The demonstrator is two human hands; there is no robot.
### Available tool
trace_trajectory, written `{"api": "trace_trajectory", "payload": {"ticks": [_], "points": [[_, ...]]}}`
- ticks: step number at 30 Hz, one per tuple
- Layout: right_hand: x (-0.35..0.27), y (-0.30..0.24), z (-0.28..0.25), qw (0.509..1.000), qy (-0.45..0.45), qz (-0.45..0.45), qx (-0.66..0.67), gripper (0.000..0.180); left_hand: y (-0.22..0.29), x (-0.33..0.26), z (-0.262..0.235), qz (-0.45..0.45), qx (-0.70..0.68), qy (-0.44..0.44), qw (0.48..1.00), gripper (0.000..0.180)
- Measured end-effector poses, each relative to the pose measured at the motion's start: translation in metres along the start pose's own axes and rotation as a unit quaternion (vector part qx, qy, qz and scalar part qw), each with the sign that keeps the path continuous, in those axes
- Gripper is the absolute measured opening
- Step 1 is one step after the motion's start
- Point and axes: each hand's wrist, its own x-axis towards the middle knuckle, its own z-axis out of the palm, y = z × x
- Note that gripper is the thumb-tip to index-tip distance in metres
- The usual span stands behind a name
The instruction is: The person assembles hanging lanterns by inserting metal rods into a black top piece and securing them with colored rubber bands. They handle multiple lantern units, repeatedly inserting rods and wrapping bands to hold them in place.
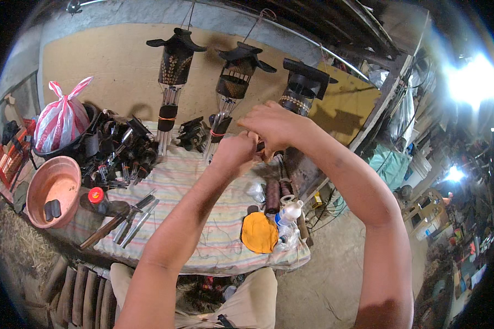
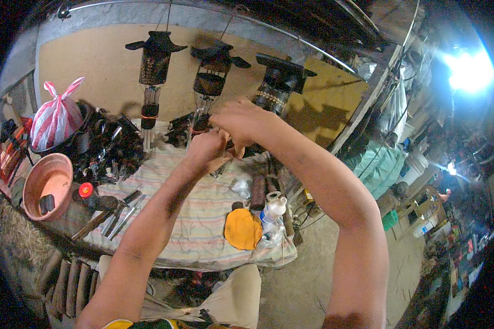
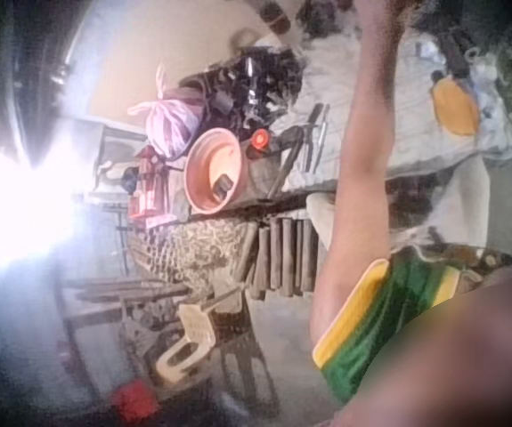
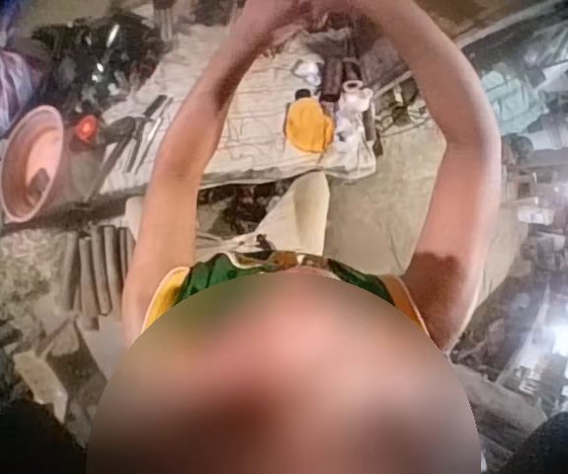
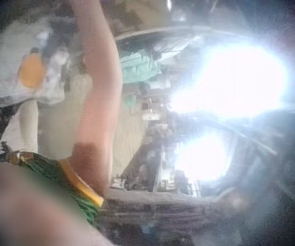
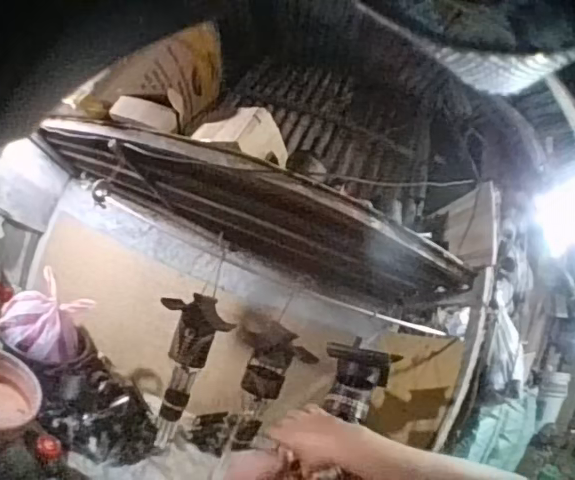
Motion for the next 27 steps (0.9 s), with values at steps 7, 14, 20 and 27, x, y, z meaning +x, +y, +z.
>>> {"api": "trace_trajectory", "payload": {"ticks": [7, 14, 20, 27], "points": [[0.033, 0.006, 0.002, 0.984, -0.163, 0.065, -0.026, 0.052, -0.009, -0.001, -0.016, -0.052, 0.069, -0.042, 0.995, 0.054], [0.040, 0.011, 0.013, 0.985, -0.107, 0.020, -0.134, 0.034, -0.005, 0.002, -0.038, -0.066, 0.052, -0.041, 0.996, 0.046], [0.025, 0.022, -0.003, 0.994, -0.079, 0.065, -0.040, 0.025, -0.034, -0.047, -0.084, -0.118, -0.200, 0.299, 0.926, 0.036], [0.028, 0.022, -0.019, 0.997, -0.037, 0.062, -0.015, 0.024, -0.045, -0.079, -0.076, -0.267, -0.763, 0.315, 0.497, 0.031]]}}
